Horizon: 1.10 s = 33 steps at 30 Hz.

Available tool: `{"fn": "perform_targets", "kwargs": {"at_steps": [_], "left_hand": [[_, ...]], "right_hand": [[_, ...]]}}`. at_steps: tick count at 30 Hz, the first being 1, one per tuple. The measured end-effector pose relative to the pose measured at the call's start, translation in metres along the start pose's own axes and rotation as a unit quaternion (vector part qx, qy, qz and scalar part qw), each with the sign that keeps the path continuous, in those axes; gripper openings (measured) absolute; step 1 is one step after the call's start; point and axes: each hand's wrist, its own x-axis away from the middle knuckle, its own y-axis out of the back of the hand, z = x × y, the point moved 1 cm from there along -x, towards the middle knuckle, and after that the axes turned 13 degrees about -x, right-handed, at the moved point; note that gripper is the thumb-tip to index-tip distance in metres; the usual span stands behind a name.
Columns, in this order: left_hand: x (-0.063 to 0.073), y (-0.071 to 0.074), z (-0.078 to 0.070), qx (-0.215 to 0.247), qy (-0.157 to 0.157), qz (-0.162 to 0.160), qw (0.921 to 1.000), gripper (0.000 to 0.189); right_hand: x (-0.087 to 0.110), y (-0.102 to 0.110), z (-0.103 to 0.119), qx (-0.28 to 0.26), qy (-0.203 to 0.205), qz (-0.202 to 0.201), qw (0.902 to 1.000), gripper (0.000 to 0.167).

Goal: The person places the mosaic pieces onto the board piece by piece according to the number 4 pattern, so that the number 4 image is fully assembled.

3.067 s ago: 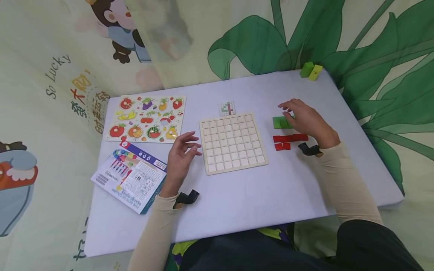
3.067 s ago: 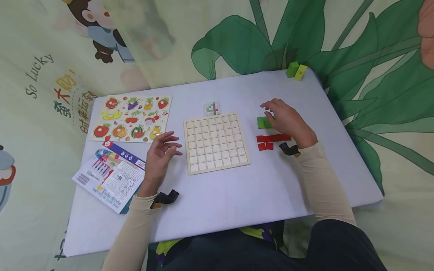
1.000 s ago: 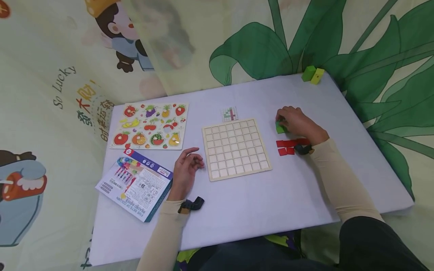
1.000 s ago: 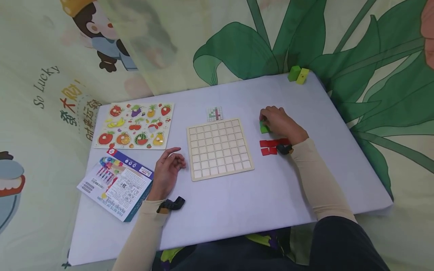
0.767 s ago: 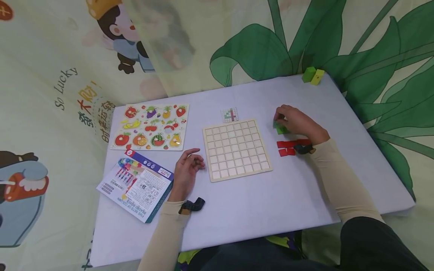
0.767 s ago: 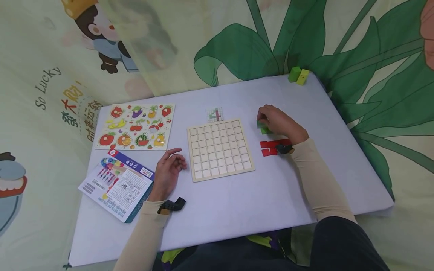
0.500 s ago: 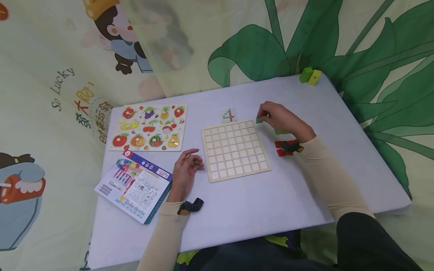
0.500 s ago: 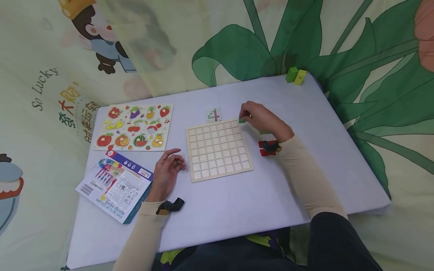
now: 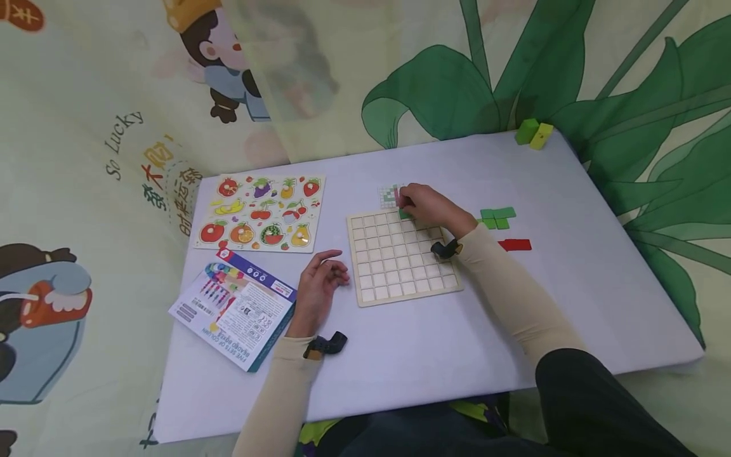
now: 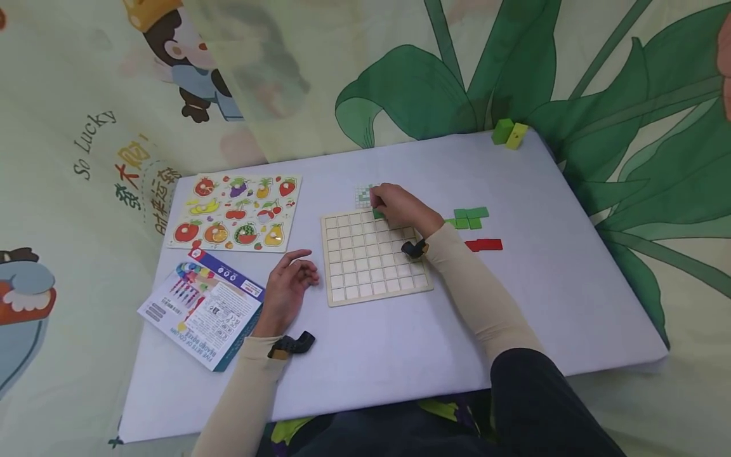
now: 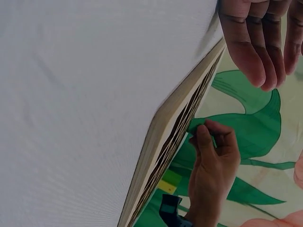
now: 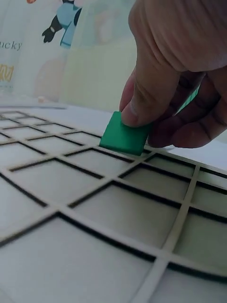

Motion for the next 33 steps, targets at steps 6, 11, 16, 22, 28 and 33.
{"fn": "perform_targets", "kwargs": {"at_steps": [6,11,16,22,28,33], "left_hand": [[-0.001,-0.001,0.001,-0.014,0.007,0.005,0.9999,0.028],[-0.001,-0.002,0.001,-0.021,0.006,0.010,0.9997,0.028],[-0.002,-0.003,0.002,-0.022,0.005,0.012,0.9997,0.028],[-0.001,-0.004,0.005,-0.021,0.011,0.008,0.9997,0.028],[-0.001,-0.004,0.002,-0.024,0.007,0.009,0.9996,0.027],[0.000,-0.003,-0.003,-0.046,0.006,0.014,0.9988,0.029]], "right_hand": [[0.000,-0.004,-0.002,0.038,-0.006,0.000,0.9993,0.005],[0.003,-0.007,-0.002,0.091,-0.010,-0.003,0.9958,0.004],[0.005,-0.006,-0.003,0.105,-0.014,-0.009,0.9943,0.005],[0.017,-0.001,-0.005,0.089,-0.012,-0.011,0.9959,0.017],[0.048,0.041,-0.016,0.064,-0.048,-0.050,0.9956,0.029],[0.077,0.072,-0.047,0.069,-0.143,-0.049,0.9861,0.034]]}}
